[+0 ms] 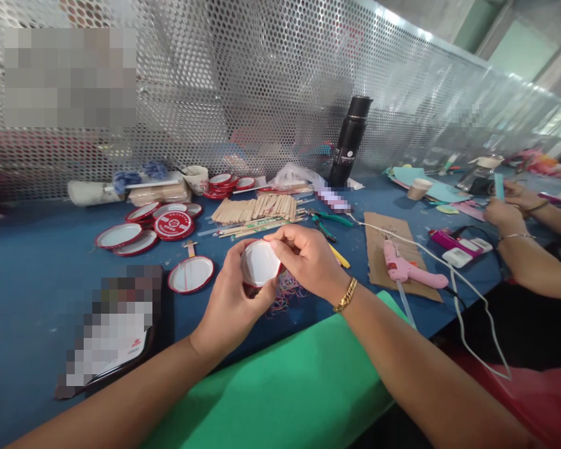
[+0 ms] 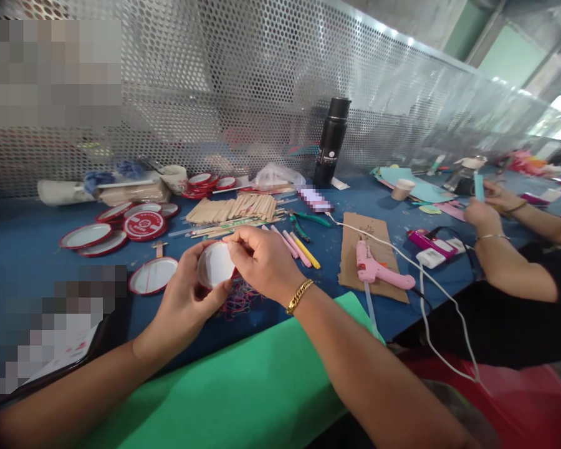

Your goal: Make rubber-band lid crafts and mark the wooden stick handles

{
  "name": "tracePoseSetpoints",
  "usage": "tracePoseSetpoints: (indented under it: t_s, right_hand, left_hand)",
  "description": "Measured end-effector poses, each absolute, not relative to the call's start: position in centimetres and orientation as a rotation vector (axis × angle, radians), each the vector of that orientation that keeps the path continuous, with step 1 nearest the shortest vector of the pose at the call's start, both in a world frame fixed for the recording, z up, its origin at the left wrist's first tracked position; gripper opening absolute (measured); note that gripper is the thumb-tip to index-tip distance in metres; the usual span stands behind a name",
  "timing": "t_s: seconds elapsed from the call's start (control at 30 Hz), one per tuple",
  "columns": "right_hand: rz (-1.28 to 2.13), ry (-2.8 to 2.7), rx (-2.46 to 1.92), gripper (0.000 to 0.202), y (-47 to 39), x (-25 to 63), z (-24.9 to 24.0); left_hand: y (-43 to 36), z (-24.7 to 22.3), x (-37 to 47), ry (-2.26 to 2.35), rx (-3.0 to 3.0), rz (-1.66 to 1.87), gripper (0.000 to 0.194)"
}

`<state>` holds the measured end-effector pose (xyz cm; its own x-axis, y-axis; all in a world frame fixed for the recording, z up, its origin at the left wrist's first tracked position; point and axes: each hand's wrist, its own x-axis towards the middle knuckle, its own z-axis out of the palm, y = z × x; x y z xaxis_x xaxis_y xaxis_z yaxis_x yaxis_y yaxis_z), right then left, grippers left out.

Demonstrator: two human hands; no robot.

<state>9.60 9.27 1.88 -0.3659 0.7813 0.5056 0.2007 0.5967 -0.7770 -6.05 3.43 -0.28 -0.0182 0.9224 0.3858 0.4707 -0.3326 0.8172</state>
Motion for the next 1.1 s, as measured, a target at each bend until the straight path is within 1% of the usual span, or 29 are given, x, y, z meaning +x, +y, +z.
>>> tracePoseSetpoints:
  t_s: [0.23,0.3,0.43,0.57,0.87,1.03,1.1]
  right_hand:
    - [0.847,-1.847,-0.807,0.012,9.25,9.47,1.70]
    - [0.855,-1.823,-0.824,0.012,9.23,9.36,1.63]
    - [0.825,-1.792,-0.898,0.010,9.23,9.07,1.51]
    - [0.811,-1.793,-0.955,0.011,9.25,8.92,1.44]
    - [0.788,-1.802,-1.002,0.011,9.17,9.03,1.52]
    - [0.807,-1.823,-0.992,0.011,9.55,9.23,1.44]
    - [0.832,-1.857,-0.959,0.014,9.76,9.53,1.61]
  left_hand:
    - [3.38,-0.36,-6.09,1.497,1.859,1.294,0.051]
    - [3.37,-0.52,-6.18,1.514,1.890,1.275,0.055]
    - [3.44,-0.82,-6.43,1.588,2.031,1.223,0.069]
    - [3.42,-0.71,-6.55,1.681,2.139,1.154,0.067]
    - [3.22,-0.42,-6.33,1.814,2.220,0.923,0.069]
    - [3.18,-0.49,-6.44,1.782,2.244,0.912,0.068]
    - [3.23,-0.69,-6.63,1.735,2.231,0.948,0.067]
